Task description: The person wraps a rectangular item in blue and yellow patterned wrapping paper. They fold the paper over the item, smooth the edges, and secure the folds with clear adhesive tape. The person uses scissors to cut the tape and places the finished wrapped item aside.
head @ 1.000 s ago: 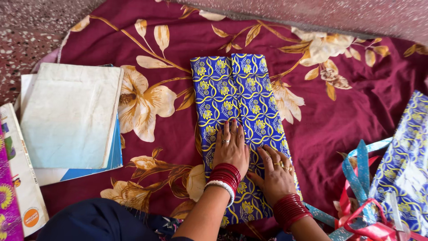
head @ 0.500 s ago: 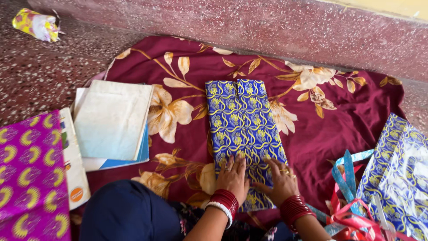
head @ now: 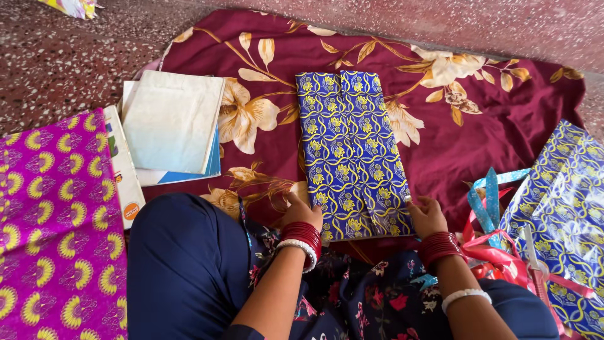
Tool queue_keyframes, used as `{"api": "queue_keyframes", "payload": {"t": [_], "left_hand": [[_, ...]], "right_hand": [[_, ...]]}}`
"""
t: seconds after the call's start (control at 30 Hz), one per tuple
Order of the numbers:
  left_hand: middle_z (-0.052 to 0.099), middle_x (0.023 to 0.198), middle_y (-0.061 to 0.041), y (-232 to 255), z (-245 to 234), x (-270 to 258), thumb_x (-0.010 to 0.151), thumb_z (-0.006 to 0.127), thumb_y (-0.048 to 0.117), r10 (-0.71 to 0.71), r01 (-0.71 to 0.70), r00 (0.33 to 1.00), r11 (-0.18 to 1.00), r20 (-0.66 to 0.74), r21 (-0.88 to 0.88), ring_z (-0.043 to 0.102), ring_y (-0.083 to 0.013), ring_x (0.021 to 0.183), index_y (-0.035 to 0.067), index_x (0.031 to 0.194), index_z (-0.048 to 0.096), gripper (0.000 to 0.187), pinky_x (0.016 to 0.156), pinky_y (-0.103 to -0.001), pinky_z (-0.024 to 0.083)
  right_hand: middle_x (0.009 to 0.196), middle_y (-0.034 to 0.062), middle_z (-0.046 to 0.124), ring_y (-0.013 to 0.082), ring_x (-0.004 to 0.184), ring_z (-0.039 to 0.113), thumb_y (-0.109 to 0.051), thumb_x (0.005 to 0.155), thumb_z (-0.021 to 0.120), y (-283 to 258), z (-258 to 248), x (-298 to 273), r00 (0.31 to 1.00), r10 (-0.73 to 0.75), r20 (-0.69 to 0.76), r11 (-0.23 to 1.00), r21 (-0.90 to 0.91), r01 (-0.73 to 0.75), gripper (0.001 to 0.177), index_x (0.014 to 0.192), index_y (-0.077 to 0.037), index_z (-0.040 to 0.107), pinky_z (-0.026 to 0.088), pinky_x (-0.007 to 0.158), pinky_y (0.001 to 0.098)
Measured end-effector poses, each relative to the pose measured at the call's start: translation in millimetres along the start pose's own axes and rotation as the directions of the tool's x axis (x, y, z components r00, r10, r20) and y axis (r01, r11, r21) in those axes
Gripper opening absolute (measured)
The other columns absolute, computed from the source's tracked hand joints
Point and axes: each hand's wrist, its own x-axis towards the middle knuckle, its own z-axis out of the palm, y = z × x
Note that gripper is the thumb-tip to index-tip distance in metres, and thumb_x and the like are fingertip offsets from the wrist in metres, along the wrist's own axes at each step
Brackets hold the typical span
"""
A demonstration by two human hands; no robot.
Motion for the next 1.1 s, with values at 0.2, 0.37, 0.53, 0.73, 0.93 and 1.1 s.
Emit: {"api": "queue_keyframes", "payload": {"t": [0.2,0.37,0.53,0.73,0.93,1.1], "left_hand": [[0.061,0.133,-0.022,7,-3,-18,0.089,0.071,0.033,0.225,-0.206,0.967,0.967,-0.122,0.151,0.063,-0.0364,0.12,0.006,0.148,0.032,0.076,0.101,-0.046,0.053],[0.038,0.155,-0.017,23,13,-25,0.09,0.068,0.035,0.728,-0.653,0.684,0.587,0.041,0.478,0.038,-0.0357,0.142,0.009,0.149,0.041,0.07,0.117,-0.055,0.027],[0.036,0.159,-0.014,40,34,-10,0.096,0.057,0.037,0.854,-0.855,0.424,0.267,0.301,0.444,0.032,-0.0354,0.146,0.012,0.149,0.044,0.06,0.117,-0.062,0.02],[0.034,0.16,-0.015,70,48,22,0.097,0.054,0.039,0.897,-0.906,0.282,0.133,0.34,0.401,0.029,-0.0352,0.147,0.011,0.147,0.046,0.058,0.118,-0.063,0.015],[0.037,0.158,-0.015,85,66,39,0.096,0.055,0.038,0.906,-0.91,0.327,0.225,0.269,0.347,0.028,-0.0373,0.148,0.011,0.147,0.048,0.058,0.118,-0.064,0.016],[0.047,0.15,-0.011,103,53,54,0.093,0.062,0.033,0.834,-0.901,0.41,0.308,0.368,0.306,0.039,-0.0328,0.142,0.008,0.135,0.057,0.05,0.116,-0.068,0.019]], "right_hand": [[0.11,0.0154,0.076,0.0226,0.096,0.071,-0.03,0.093,0.071,-7,-9,13,0.994,0.053,0.097,0.999,-0.008,-0.053,0.046,0.128,0.001,0.067,0.055,0.084,0.0362],[0.099,0.0131,0.077,0.018,0.085,0.073,-0.032,0.093,0.067,-23,-28,4,0.97,0.087,0.228,0.958,-0.285,-0.019,0.043,0.123,-0.002,0.07,0.056,0.077,0.0346],[0.089,0.0142,0.073,0.0204,0.068,0.065,-0.032,0.096,0.062,-35,-40,-15,0.928,0.237,0.287,0.971,-0.094,-0.219,0.039,0.12,-0.001,0.07,0.054,0.065,0.0373],[0.093,0.0111,0.075,0.0148,0.074,0.066,-0.036,0.096,0.065,-71,-31,-27,0.972,0.215,0.091,0.959,-0.208,-0.192,0.04,0.118,-0.003,0.073,0.052,0.069,0.0327],[0.093,0.0108,0.079,0.0193,0.08,0.073,-0.035,0.094,0.063,-90,-30,-21,0.971,0.19,0.142,0.969,-0.186,-0.163,0.04,0.117,-0.004,0.072,0.056,0.073,0.0342],[0.092,0.0089,0.079,0.0169,0.077,0.073,-0.035,0.091,0.068,-92,-27,-15,0.938,0.297,0.177,0.902,-0.373,-0.216,0.039,0.116,-0.005,0.073,0.055,0.073,0.0326]]}}
